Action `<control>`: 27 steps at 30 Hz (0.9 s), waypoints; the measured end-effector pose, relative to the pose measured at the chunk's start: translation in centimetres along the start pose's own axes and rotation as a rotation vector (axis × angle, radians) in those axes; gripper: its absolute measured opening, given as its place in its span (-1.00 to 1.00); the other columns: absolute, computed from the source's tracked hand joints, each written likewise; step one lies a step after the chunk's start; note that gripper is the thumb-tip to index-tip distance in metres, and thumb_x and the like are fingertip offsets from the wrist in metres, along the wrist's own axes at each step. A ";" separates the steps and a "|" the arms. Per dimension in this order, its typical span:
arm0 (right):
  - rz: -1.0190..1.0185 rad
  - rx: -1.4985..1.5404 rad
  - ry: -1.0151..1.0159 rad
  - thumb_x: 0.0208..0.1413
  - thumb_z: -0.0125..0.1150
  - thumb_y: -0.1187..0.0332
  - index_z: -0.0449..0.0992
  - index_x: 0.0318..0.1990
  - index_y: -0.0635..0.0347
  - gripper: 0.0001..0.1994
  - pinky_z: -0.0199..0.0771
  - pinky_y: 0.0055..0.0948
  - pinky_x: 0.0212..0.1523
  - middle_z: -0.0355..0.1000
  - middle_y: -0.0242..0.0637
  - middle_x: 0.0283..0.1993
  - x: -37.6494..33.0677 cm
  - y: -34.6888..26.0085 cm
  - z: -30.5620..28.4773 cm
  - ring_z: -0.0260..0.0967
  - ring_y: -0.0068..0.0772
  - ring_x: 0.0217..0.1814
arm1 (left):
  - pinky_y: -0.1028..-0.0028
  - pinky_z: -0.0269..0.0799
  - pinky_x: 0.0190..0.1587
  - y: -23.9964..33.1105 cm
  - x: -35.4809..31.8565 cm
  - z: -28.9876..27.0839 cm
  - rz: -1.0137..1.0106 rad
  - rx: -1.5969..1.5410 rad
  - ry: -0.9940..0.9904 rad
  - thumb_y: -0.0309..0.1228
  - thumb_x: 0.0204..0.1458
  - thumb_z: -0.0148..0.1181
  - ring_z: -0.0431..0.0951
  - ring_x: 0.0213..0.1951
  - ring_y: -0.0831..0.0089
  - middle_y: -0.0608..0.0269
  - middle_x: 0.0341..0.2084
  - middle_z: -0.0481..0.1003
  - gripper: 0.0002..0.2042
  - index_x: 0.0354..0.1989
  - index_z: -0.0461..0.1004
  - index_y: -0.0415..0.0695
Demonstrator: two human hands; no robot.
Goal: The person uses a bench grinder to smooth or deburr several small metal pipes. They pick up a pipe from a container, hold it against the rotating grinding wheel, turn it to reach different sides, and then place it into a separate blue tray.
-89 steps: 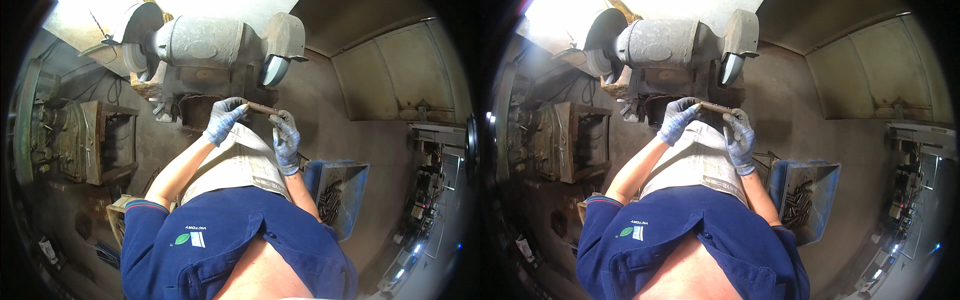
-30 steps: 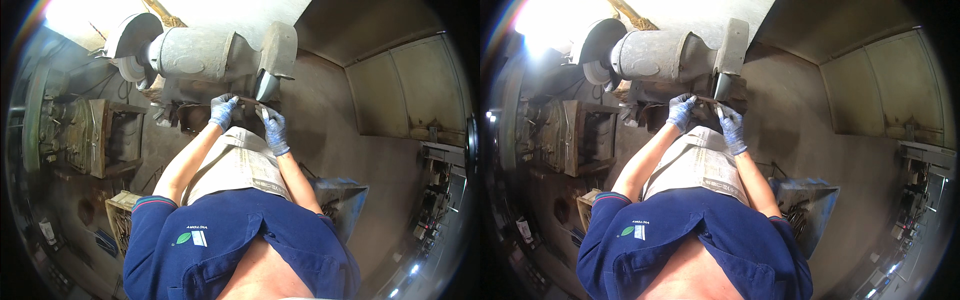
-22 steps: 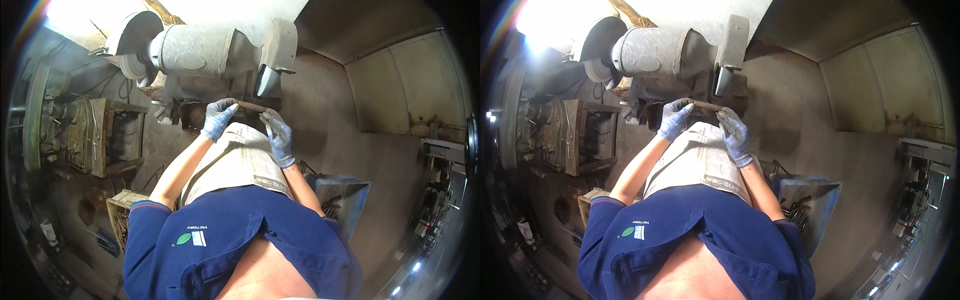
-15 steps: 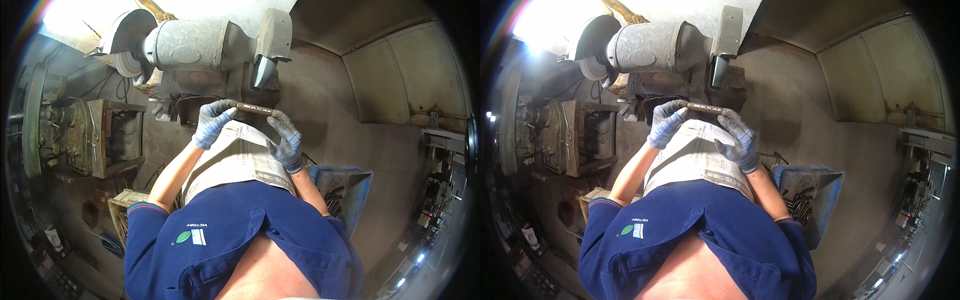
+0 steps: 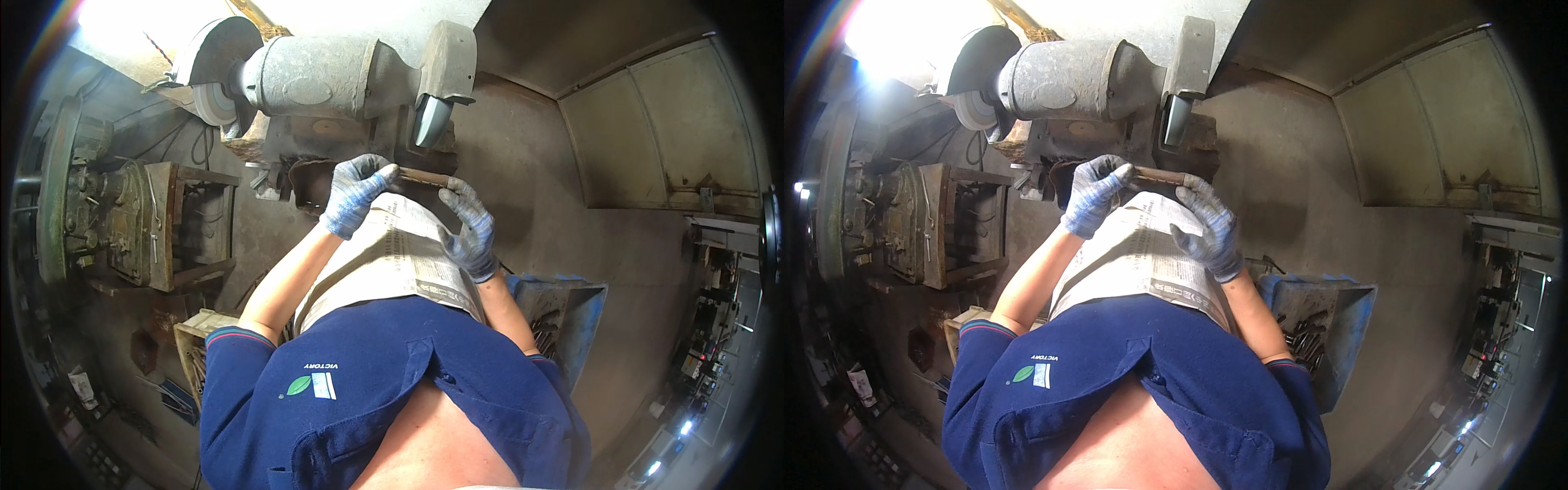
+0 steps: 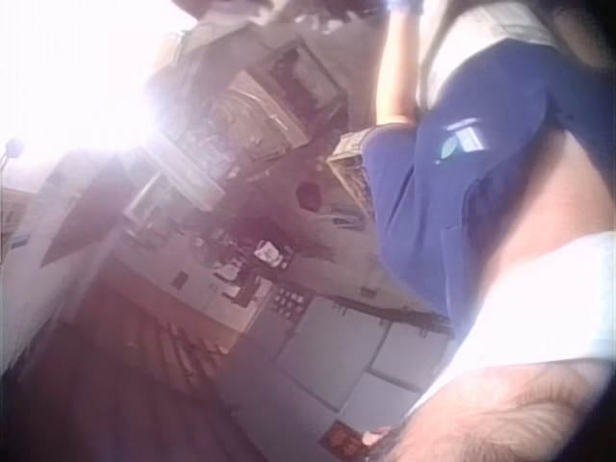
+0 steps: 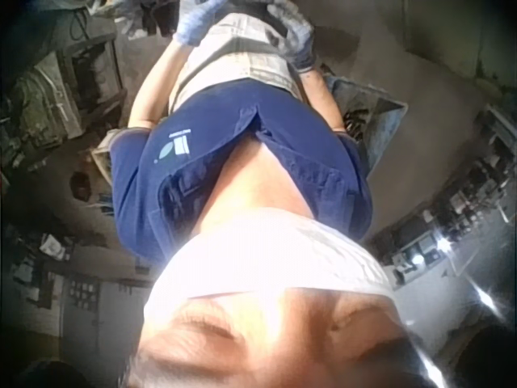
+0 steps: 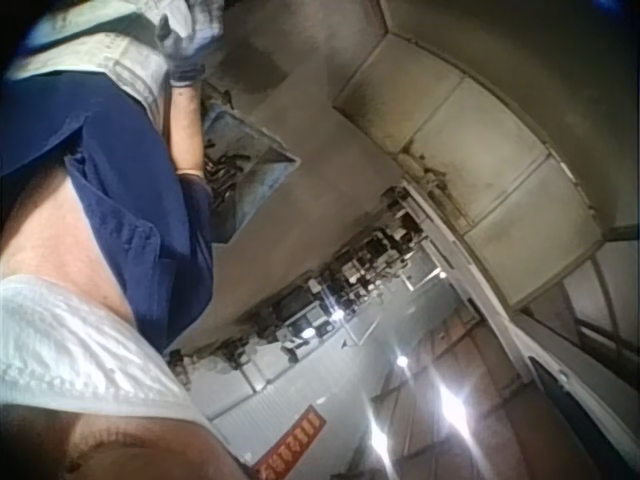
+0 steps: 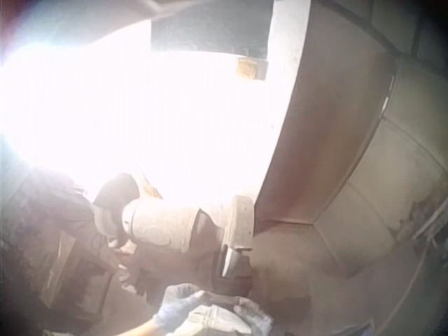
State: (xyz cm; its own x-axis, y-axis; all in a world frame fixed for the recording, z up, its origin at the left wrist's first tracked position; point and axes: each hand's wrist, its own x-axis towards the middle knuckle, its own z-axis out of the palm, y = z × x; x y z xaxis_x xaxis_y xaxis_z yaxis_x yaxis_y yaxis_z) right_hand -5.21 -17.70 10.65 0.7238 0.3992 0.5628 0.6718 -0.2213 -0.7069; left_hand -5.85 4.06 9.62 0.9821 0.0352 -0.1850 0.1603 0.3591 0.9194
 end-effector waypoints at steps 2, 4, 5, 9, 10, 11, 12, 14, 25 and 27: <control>0.113 0.022 -0.001 -0.03 0.26 0.38 0.47 -0.06 0.30 -0.65 0.32 -0.35 0.11 0.35 -0.01 0.04 -0.2 0.5 0.2 0.31 -0.11 0.13 | 0.59 0.46 -0.34 -0.4 0.3 0.2 0.041 0.008 0.005 -0.47 0.03 0.18 0.51 -0.45 0.57 0.22 -0.52 0.52 -0.85 -0.33 0.47 -0.33; 0.185 0.108 0.050 -0.04 0.25 0.45 0.48 -0.06 0.28 -0.67 0.29 -0.36 0.12 0.35 -0.05 0.05 -0.7 1.5 1.0 0.30 -0.15 0.13 | 0.61 0.43 -0.34 -1.7 0.9 -0.1 0.079 0.081 0.023 -0.48 0.01 0.20 0.46 -0.45 0.64 0.29 -0.50 0.52 -0.86 -0.31 0.50 -0.30; 0.222 0.153 0.076 -0.04 0.24 0.48 0.48 -0.06 0.28 -0.67 0.28 -0.37 0.13 0.35 -0.07 0.06 -0.9 1.9 1.5 0.29 -0.17 0.13 | 0.62 0.41 -0.34 -1.9 1.1 -0.1 0.096 0.118 0.032 -0.49 0.00 0.20 0.44 -0.46 0.67 0.33 -0.50 0.52 -0.86 -0.29 0.51 -0.28; 0.226 0.060 0.081 -0.07 0.24 0.54 0.50 -0.07 0.25 -0.67 0.26 -0.39 0.14 0.36 -0.11 0.05 -0.8 3.1 1.6 0.29 -0.22 0.14 | 0.62 0.44 -0.33 -2.0 1.7 0.1 0.075 0.180 0.033 -0.50 0.02 0.18 0.46 -0.44 0.65 0.30 -0.46 0.52 -0.84 -0.26 0.49 -0.31; 0.223 0.049 0.083 -0.07 0.24 0.54 0.50 -0.07 0.25 -0.67 0.26 -0.40 0.14 0.37 -0.12 0.05 -0.9 3.4 1.7 0.29 -0.23 0.14 | 0.63 0.42 -0.35 -2.4 2.1 -0.1 0.051 0.141 0.032 -0.49 0.03 0.18 0.46 -0.45 0.66 0.31 -0.47 0.52 -0.85 -0.27 0.49 -0.30; 0.206 0.010 0.085 -0.06 0.23 0.55 0.51 -0.07 0.25 -0.68 0.26 -0.40 0.14 0.37 -0.12 0.06 -0.9 3.7 1.7 0.29 -0.24 0.14 | 0.64 0.40 -0.38 -2.8 2.7 -0.1 0.028 0.101 0.032 -0.49 0.03 0.18 0.46 -0.45 0.67 0.31 -0.48 0.53 -0.86 -0.28 0.50 -0.29; 0.188 -0.029 0.086 -0.06 0.22 0.56 0.51 -0.08 0.25 -0.68 0.26 -0.40 0.13 0.37 -0.12 0.06 -0.9 4.1 1.8 0.29 -0.24 0.15 | 0.65 0.38 -0.41 -3.1 3.2 -0.2 0.004 0.061 0.031 -0.48 0.03 0.17 0.45 -0.46 0.68 0.32 -0.49 0.53 -0.87 -0.29 0.50 -0.27; 0.199 -0.033 0.113 -0.05 0.21 0.57 0.52 -0.09 0.25 -0.70 0.27 -0.42 0.13 0.39 -0.13 0.04 -1.1 5.1 2.2 0.30 -0.26 0.14 | 0.65 0.39 -0.40 -3.7 3.8 -0.2 -0.045 0.076 0.023 -0.49 0.04 0.16 0.47 -0.47 0.66 0.31 -0.50 0.53 -0.89 -0.30 0.50 -0.26; 0.567 0.394 0.293 0.06 0.12 0.57 0.55 -0.19 0.30 -0.84 0.37 -0.52 -0.05 0.50 -0.28 -0.20 -2.0 10.0 2.5 0.40 -0.49 -0.13 | 0.51 0.50 -0.32 -8.3 7.8 2.1 -0.104 -0.127 0.135 -0.57 0.03 0.12 0.53 -0.44 0.48 0.20 -0.48 0.53 -0.93 -0.36 0.50 -0.32; 0.576 0.430 0.304 0.06 0.14 0.56 0.55 -0.20 0.30 -0.85 0.38 -0.53 -0.07 0.50 -0.29 -0.21 -1.9 10.1 2.8 0.40 -0.51 -0.14 | 0.52 0.50 -0.33 -8.1 7.7 2.0 -0.103 -0.129 0.160 -0.58 0.03 0.12 0.53 -0.45 0.49 0.20 -0.48 0.53 -0.94 -0.37 0.50 -0.31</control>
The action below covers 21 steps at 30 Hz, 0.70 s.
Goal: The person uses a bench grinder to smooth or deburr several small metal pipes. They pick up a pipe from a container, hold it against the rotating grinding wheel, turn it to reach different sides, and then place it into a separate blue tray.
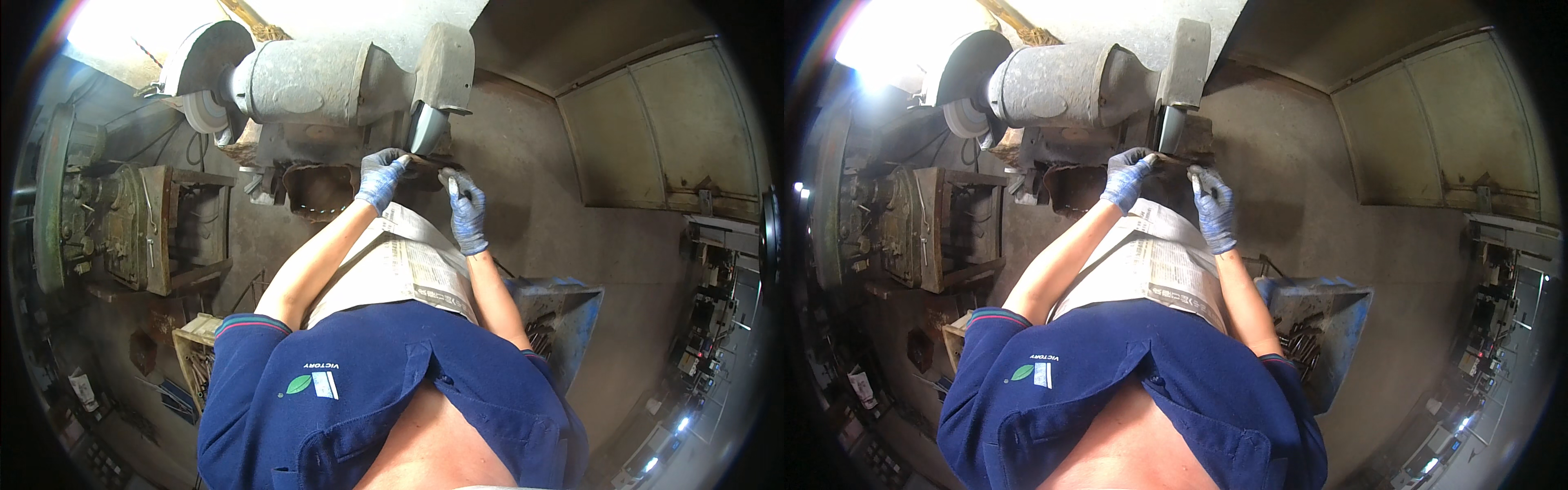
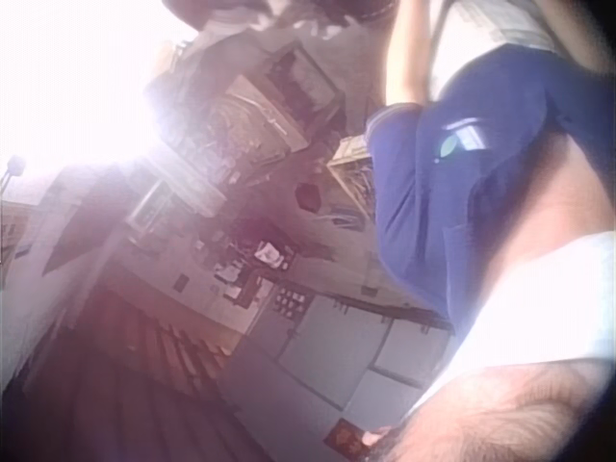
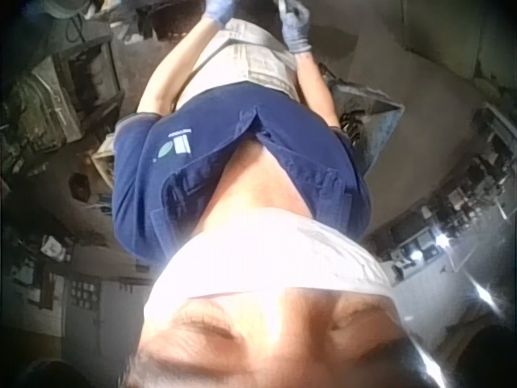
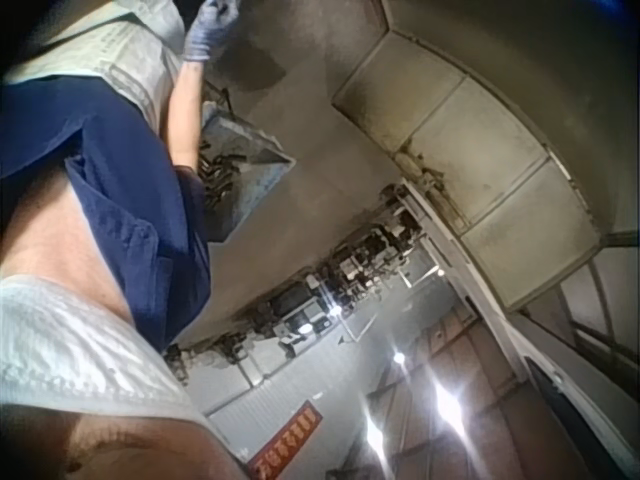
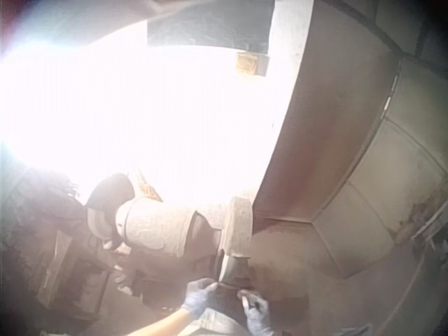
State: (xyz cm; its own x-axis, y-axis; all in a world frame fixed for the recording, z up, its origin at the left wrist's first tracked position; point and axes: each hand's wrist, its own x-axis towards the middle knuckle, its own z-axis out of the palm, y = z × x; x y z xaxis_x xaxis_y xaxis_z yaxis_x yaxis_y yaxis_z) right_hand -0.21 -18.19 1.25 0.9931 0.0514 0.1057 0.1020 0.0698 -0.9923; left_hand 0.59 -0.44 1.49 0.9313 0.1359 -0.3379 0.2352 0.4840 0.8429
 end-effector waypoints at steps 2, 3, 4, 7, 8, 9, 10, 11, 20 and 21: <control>-0.011 0.003 0.001 0.06 0.15 0.54 0.55 -0.21 0.29 -0.85 0.38 -0.53 -0.09 0.50 -0.29 -0.22 0.0 0.8 0.8 0.40 -0.53 -0.15 | 0.54 0.50 -0.39 0.4 0.0 -0.5 0.009 -0.004 0.049 -0.58 0.02 0.13 0.51 -0.51 0.51 0.22 -0.52 0.52 -0.96 -0.41 0.49 -0.28; -0.006 0.015 -0.009 0.05 0.15 0.54 0.55 -0.21 0.29 -0.85 0.38 -0.53 -0.09 0.50 -0.29 -0.22 0.1 1.0 1.3 0.40 -0.53 -0.15 | 0.54 0.51 -0.41 0.6 -0.1 -0.9 0.014 -0.009 0.052 -0.57 0.02 0.13 0.50 -0.53 0.52 0.23 -0.53 0.52 -0.96 -0.42 0.49 -0.27; -0.001 0.026 -0.019 0.05 0.15 0.53 0.55 -0.21 0.29 -0.85 0.38 -0.54 -0.10 0.50 -0.29 -0.22 0.2 1.2 1.7 0.40 -0.54 -0.15 | 0.54 0.51 -0.43 0.8 -0.2 -1.4 0.019 -0.014 0.054 -0.57 0.02 0.13 0.49 -0.54 0.53 0.24 -0.54 0.52 -0.95 -0.43 0.49 -0.27; 0.025 0.022 -0.053 0.06 0.16 0.52 0.55 -0.21 0.30 -0.85 0.38 -0.55 -0.09 0.50 -0.27 -0.22 0.3 0.9 3.0 0.41 -0.53 -0.15 | 0.54 0.50 -0.56 2.0 -0.4 -2.3 -0.039 0.037 0.102 -0.53 0.06 0.08 0.49 -0.60 0.55 0.25 -0.58 0.51 -0.92 -0.42 0.48 -0.22; 0.016 0.034 -0.067 0.06 0.16 0.51 0.55 -0.21 0.30 -0.85 0.38 -0.55 -0.09 0.50 -0.27 -0.21 0.4 1.1 3.3 0.41 -0.53 -0.14 | 0.54 0.50 -0.57 1.8 -0.2 -2.9 -0.020 0.028 0.092 -0.52 0.06 0.08 0.49 -0.61 0.55 0.26 -0.57 0.51 -0.93 -0.42 0.48 -0.22; 0.008 0.046 -0.079 0.06 0.16 0.51 0.55 -0.21 0.31 -0.86 0.38 -0.55 -0.09 0.50 -0.26 -0.21 0.5 1.2 3.4 0.41 -0.53 -0.13 | 0.54 0.50 -0.58 1.5 -0.1 -3.3 0.000 0.018 0.082 -0.52 0.06 0.08 0.49 -0.61 0.55 0.26 -0.57 0.51 -0.93 -0.41 0.48 -0.21; 0.011 0.046 -0.073 0.05 0.17 0.51 0.55 -0.23 0.30 -0.86 0.39 -0.54 -0.09 0.51 -0.26 -0.21 0.5 1.3 3.5 0.43 -0.52 -0.14 | 0.54 0.49 -0.59 1.2 0.1 -3.4 0.014 0.034 0.082 -0.52 0.06 0.08 0.49 -0.62 0.55 0.27 -0.57 0.51 -0.93 -0.41 0.48 -0.21; 0.023 0.011 -0.090 0.09 0.12 0.50 0.53 -0.19 0.33 -0.84 0.39 -0.48 -0.04 0.50 -0.22 -0.18 0.5 1.5 3.2 0.42 -0.47 -0.12 | 0.55 0.48 -0.59 1.0 0.2 -3.3 0.028 0.049 0.081 -0.51 0.06 0.09 0.48 -0.62 0.55 0.27 -0.57 0.51 -0.93 -0.41 0.48 -0.21; 0.144 0.032 -0.067 0.15 0.09 0.41 0.52 -0.20 0.37 -0.81 0.43 -0.42 0.00 0.49 -0.20 -0.19 0.9 2.3 -0.4 0.44 -0.39 -0.14 | 0.60 0.41 -0.46 0.3 0.9 -0.3 0.034 0.151 0.053 -0.52 0.02 0.17 0.47 -0.51 0.60 0.27 -0.54 0.52 -0.93 -0.43 0.52 -0.27; 0.142 0.032 -0.080 0.15 0.09 0.41 0.52 -0.20 0.37 -0.81 0.43 -0.42 0.00 0.49 -0.20 -0.19 1.0 2.3 -0.4 0.44 -0.39 -0.14 | 0.59 0.41 -0.48 0.3 0.9 -0.5 0.003 0.136 0.069 -0.52 0.02 0.16 0.47 -0.52 0.60 0.27 -0.54 0.52 -0.93 -0.43 0.52 -0.27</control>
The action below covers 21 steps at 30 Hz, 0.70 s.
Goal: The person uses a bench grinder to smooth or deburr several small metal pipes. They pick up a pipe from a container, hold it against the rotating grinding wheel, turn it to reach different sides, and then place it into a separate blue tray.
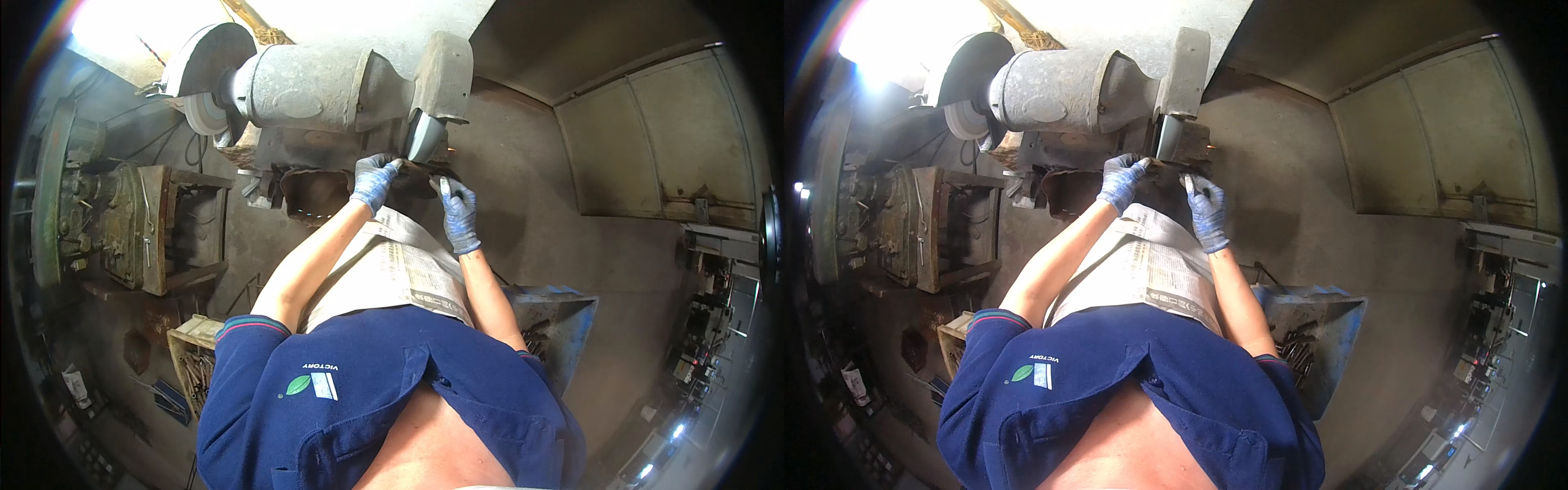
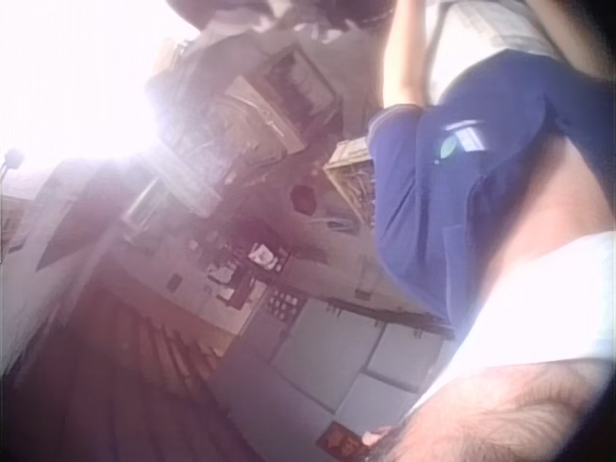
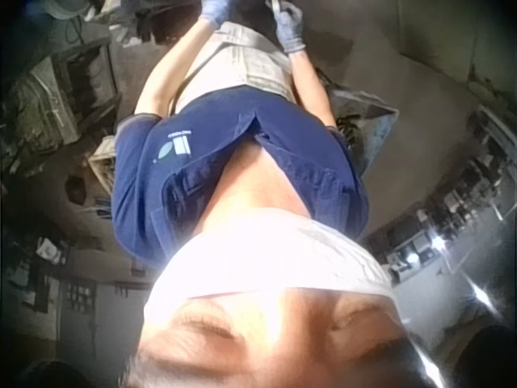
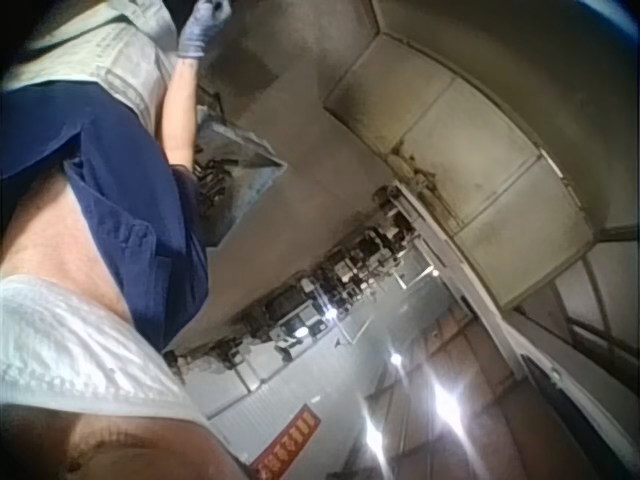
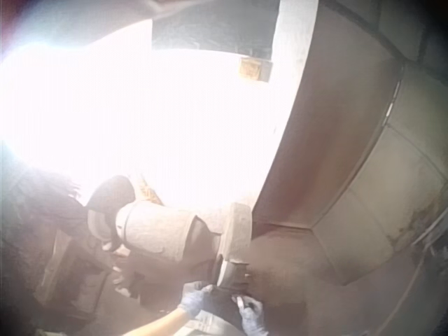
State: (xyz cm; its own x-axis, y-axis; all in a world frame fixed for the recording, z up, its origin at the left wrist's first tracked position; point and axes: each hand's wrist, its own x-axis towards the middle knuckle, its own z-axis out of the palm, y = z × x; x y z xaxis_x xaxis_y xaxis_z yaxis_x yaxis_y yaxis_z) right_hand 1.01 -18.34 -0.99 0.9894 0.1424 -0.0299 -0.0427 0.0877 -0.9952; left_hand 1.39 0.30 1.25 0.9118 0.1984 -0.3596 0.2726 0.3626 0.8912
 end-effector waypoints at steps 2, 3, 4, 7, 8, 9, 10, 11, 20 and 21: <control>0.012 -0.035 -0.006 0.15 0.08 0.41 0.51 -0.18 0.38 -0.80 0.43 -0.42 0.01 0.49 -0.18 -0.17 0.1 0.0 0.6 0.44 -0.39 -0.13 | 0.59 0.40 -0.52 0.6 -0.2 -0.3 -0.066 -0.027 0.029 -0.51 0.02 0.16 0.47 -0.55 0.60 0.28 -0.56 0.52 -0.93 -0.43 0.51 -0.26; 0.018 -0.052 -0.010 0.16 0.08 0.41 0.51 -0.17 0.38 -0.79 0.43 -0.42 0.02 0.48 -0.17 -0.17 0.1 0.0 1.1 0.44 -0.39 -0.12 | 0.57 0.43 -0.49 1.0 -0.4 -0.5 -0.053 -0.007 0.037 -0.53 0.03 0.15 0.48 -0.53 0.58 0.26 -0.54 0.52 -0.92 -0.41 0.51 -0.29; 0.018 -0.043 -0.014 0.16 0.08 0.41 0.50 -0.15 0.38 -0.79 0.42 -0.41 0.02 0.48 -0.16 -0.16 0.2 0.1 1.5 0.44 -0.38 -0.11 | 0.56 0.47 -0.45 1.4 -0.5 -0.8 -0.040 0.012 0.044 -0.54 0.03 0.13 0.48 -0.52 0.56 0.24 -0.53 0.52 -0.92 -0.39 0.51 -0.32; 0.019 -0.011 -0.045 0.16 0.08 0.41 0.46 -0.08 0.40 -0.75 0.40 -0.37 0.07 0.47 -0.13 -0.12 0.3 0.4 2.6 0.42 -0.35 -0.07 | 0.55 0.51 -0.41 1.4 -0.3 -2.3 -0.027 -0.012 0.046 -0.56 0.04 0.12 0.49 -0.49 0.54 0.21 -0.50 0.51 -0.91 -0.38 0.50 -0.34; 0.021 0.046 -0.026 0.14 0.10 0.42 0.49 -0.11 0.36 -0.78 0.41 -0.43 0.02 0.49 -0.19 -0.16 0.3 0.4 3.2 0.42 -0.42 -0.11 | 0.55 0.52 -0.41 1.4 -0.3 -2.6 -0.029 -0.037 0.043 -0.56 0.04 0.12 0.49 -0.49 0.53 0.21 -0.50 0.51 -0.91 -0.38 0.50 -0.34; 0.023 0.103 -0.005 0.12 0.13 0.43 0.52 -0.14 0.31 -0.81 0.41 -0.50 -0.04 0.51 -0.25 -0.20 0.3 0.4 3.9 0.43 -0.49 -0.15 | 0.56 0.50 -0.40 1.6 -0.5 -2.8 -0.052 -0.064 0.048 -0.56 0.03 0.12 0.50 -0.48 0.54 0.24 -0.49 0.52 -0.92 -0.38 0.50 -0.33; 0.025 0.161 0.016 0.10 0.16 0.45 0.55 -0.17 0.27 -0.83 0.41 -0.56 -0.10 0.53 -0.31 -0.23 0.3 0.3 4.3 0.43 -0.57 -0.18 | 0.56 0.48 -0.39 1.4 -0.3 -3.2 -0.039 -0.071 0.041 -0.56 0.03 0.12 0.49 -0.48 0.55 0.25 -0.49 0.52 -0.92 -0.38 0.50 -0.32; 0.022 0.131 0.022 0.09 0.15 0.48 0.54 -0.17 0.29 -0.83 0.42 -0.57 -0.10 0.53 -0.29 -0.24 0.3 0.3 4.3 0.44 -0.54 -0.17 | 0.57 0.47 -0.38 1.5 -0.4 -3.4 -0.029 -0.078 0.032 -0.56 0.03 0.13 0.49 -0.48 0.56 0.26 -0.49 0.52 -0.92 -0.38 0.50 -0.32; -0.639 -0.605 -0.100 0.03 0.14 0.48 0.48 -0.06 0.29 -0.71 0.34 -0.29 0.10 0.38 -0.05 0.02 -6.3 -8.8 4.0 0.35 -0.14 0.08 | 0.55 0.50 -0.25 1.8 -6.2 -5.5 0.133 0.054 -0.187 -0.55 0.03 0.16 0.53 -0.36 0.53 0.21 -0.40 0.53 -0.86 -0.25 0.47 -0.32; -0.667 -0.604 -0.107 -0.01 0.22 0.36 0.48 -0.06 0.28 -0.66 0.33 -0.26 0.09 0.38 -0.02 0.01 -7.0 -9.4 3.8 0.33 -0.06 0.09 | 0.62 0.42 -0.35 2.6 -7.2 -5.0 0.190 0.133 -0.178 -0.56 0.00 0.19 0.46 -0.42 0.67 0.30 -0.46 0.54 -0.88 -0.27 0.52 -0.29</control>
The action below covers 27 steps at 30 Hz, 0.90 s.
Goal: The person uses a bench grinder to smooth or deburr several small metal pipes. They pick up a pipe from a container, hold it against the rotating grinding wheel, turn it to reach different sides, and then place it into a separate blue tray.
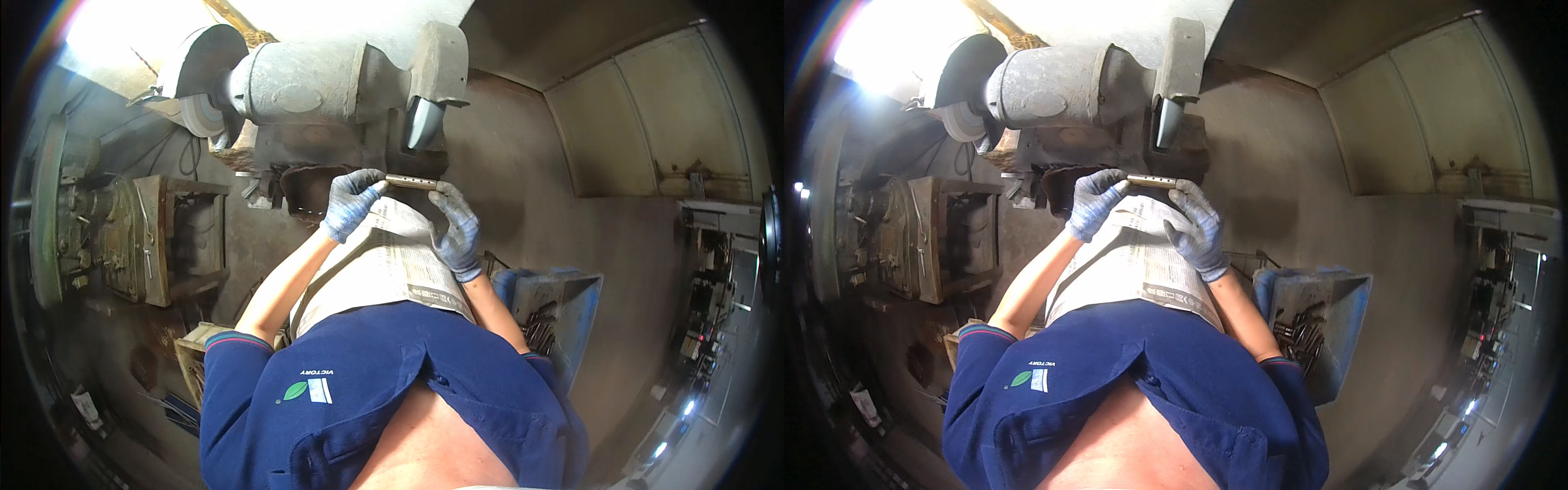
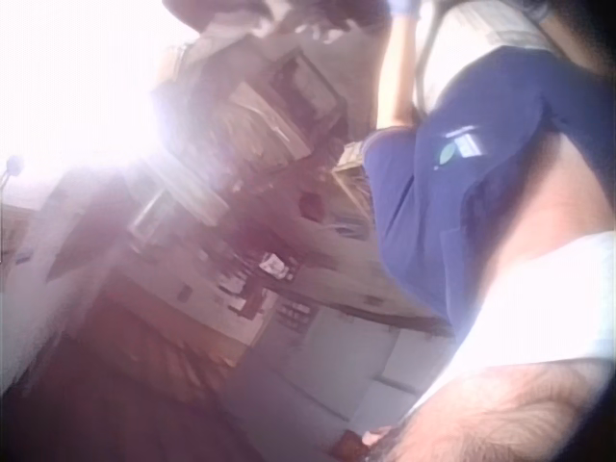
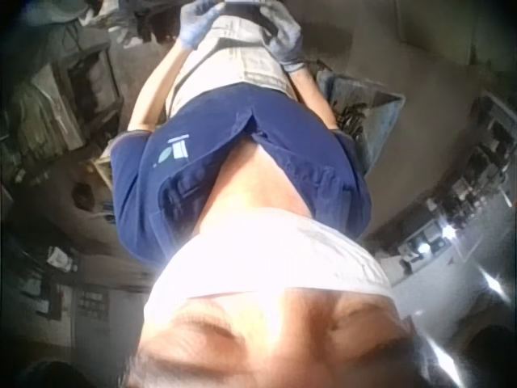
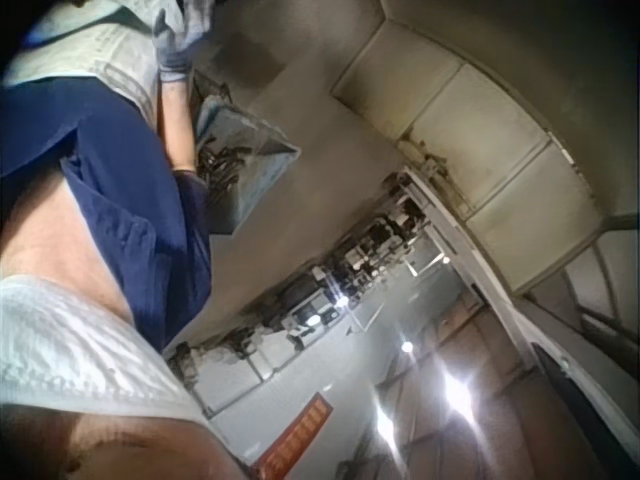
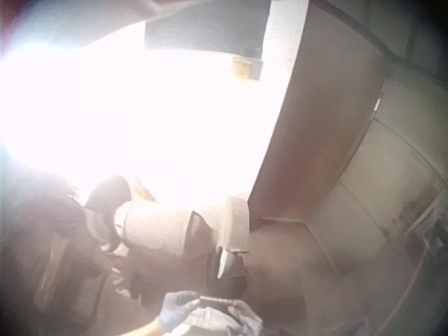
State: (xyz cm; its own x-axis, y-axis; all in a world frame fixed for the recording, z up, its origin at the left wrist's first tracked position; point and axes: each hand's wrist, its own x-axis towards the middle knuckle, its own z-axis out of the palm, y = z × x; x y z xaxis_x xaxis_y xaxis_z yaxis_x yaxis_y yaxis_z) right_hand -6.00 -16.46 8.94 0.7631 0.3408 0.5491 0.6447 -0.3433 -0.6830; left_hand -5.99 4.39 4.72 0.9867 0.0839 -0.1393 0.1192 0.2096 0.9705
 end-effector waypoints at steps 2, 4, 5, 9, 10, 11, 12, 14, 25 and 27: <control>0.005 -0.018 0.011 -0.02 0.24 0.29 0.47 -0.05 0.29 -0.62 0.33 -0.26 0.09 0.38 -0.01 0.01 -0.5 -1.7 -1.0 0.32 -0.07 0.11 | 0.61 0.44 -0.30 1.0 -0.8 0.5 0.020 0.014 -0.065 -0.56 0.00 0.19 0.48 -0.39 0.64 0.27 -0.44 0.54 -0.87 -0.27 0.51 -0.31; -0.019 -0.070 0.016 -0.10 0.34 0.20 0.46 -0.06 0.31 -0.53 0.40 -0.25 0.05 0.37 0.01 0.02 -1.2 -2.7 -1.8 0.35 -0.05 0.07 | 0.61 0.46 -0.30 1.9 -1.5 1.1 0.041 -0.033 -0.127 -0.58 0.00 0.18 0.50 -0.38 0.64 0.25 -0.44 0.55 -0.87 -0.27 0.51 -0.33; -0.037 -0.087 0.028 -0.10 0.34 0.20 0.46 -0.06 0.32 -0.52 0.40 -0.26 0.05 0.36 0.01 0.02 -1.5 -3.2 -2.0 0.36 -0.05 0.07 | 0.61 0.46 -0.30 1.9 -1.6 1.3 0.058 -0.028 -0.143 -0.58 0.00 0.18 0.50 -0.38 0.64 0.25 -0.44 0.55 -0.87 -0.27 0.51 -0.33; 0.023 -0.157 0.100 -0.14 0.35 0.22 0.49 -0.08 0.30 -0.54 0.39 -0.25 0.05 0.35 -0.01 0.04 -3.3 -5.3 -2.6 0.36 -0.06 0.06 | 0.61 0.45 -0.30 2.2 -2.5 2.8 0.067 -0.011 -0.213 -0.59 0.00 0.18 0.49 -0.40 0.64 0.26 -0.45 0.54 -0.88 -0.28 0.50 -0.34; 0.097 -0.161 0.128 -0.14 0.35 0.23 0.50 -0.09 0.29 -0.55 0.38 -0.25 0.06 0.35 -0.01 0.04 -4.4 -5.4 -2.6 0.36 -0.06 0.06 | 0.61 0.45 -0.29 2.2 -2.7 3.2 0.072 0.001 -0.244 -0.59 0.00 0.18 0.48 -0.40 0.64 0.27 -0.45 0.54 -0.89 -0.29 0.50 -0.34; 0.173 -0.169 0.155 -0.14 0.34 0.25 0.50 -0.10 0.29 -0.57 0.37 -0.25 0.07 0.35 -0.02 0.04 -5.4 -5.9 -2.9 0.35 -0.06 0.07 | 0.61 0.45 -0.28 2.2 -3.0 3.8 0.076 0.006 -0.277 -0.59 0.01 0.18 0.48 -0.40 0.64 0.28 -0.45 0.54 -0.89 -0.29 0.50 -0.34; 0.162 -0.148 0.223 -0.15 0.34 0.28 0.52 -0.11 0.27 -0.59 0.33 -0.28 0.09 0.36 -0.04 0.03 -5.3 -6.4 -3.3 0.33 -0.10 0.09 | 0.58 0.43 -0.33 2.4 -3.4 4.5 0.066 -0.005 -0.304 -0.60 -0.02 0.20 0.48 -0.43 0.62 0.25 -0.50 0.53 -0.92 -0.35 0.50 -0.34; 0.241 -0.166 0.248 -0.15 0.34 0.29 0.51 -0.10 0.27 -0.59 0.33 -0.31 0.09 0.36 -0.07 0.03 -7.3 -6.2 -4.6 0.33 -0.14 0.09 | 0.59 0.41 -0.30 1.3 -3.3 5.3 0.178 0.122 -0.453 -0.54 -0.01 0.22 0.45 -0.39 0.64 0.28 -0.46 0.54 -0.87 -0.30 0.50 -0.33; 1.067 -0.506 0.657 0.03 0.22 0.29 0.54 -0.25 0.33 -0.75 0.36 -0.49 -0.16 0.51 -0.21 -0.28 -24.8 -7.8 -19.0 0.39 -0.44 -0.24 | 0.55 0.44 -0.29 -3.3 -3.9 -1.3 -0.116 0.283 -0.224 -0.51 0.01 0.17 0.50 -0.40 0.56 0.20 -0.42 0.56 -0.82 -0.26 0.49 -0.37; 1.061 -1.036 0.329 0.04 0.20 0.32 0.55 -0.27 0.34 -0.78 0.39 -0.45 -0.16 0.51 -0.15 -0.28 -25.8 -7.7 -20.2 0.41 -0.39 -0.27 | 0.52 0.42 -0.29 -3.4 -4.6 -4.0 -0.160 0.354 -0.154 -0.46 -0.02 0.18 0.50 -0.42 0.54 0.19 -0.44 0.56 -0.81 -0.30 0.51 -0.34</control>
State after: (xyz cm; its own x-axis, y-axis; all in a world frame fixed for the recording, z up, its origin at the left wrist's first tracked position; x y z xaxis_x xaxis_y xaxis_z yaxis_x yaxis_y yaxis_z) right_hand -29.79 -40.27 9.71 0.7649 -0.6083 0.2117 -0.5534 -0.7889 -0.2672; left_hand -11.40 7.16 1.30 0.9546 -0.0751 -0.2884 0.2760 -0.1423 0.9506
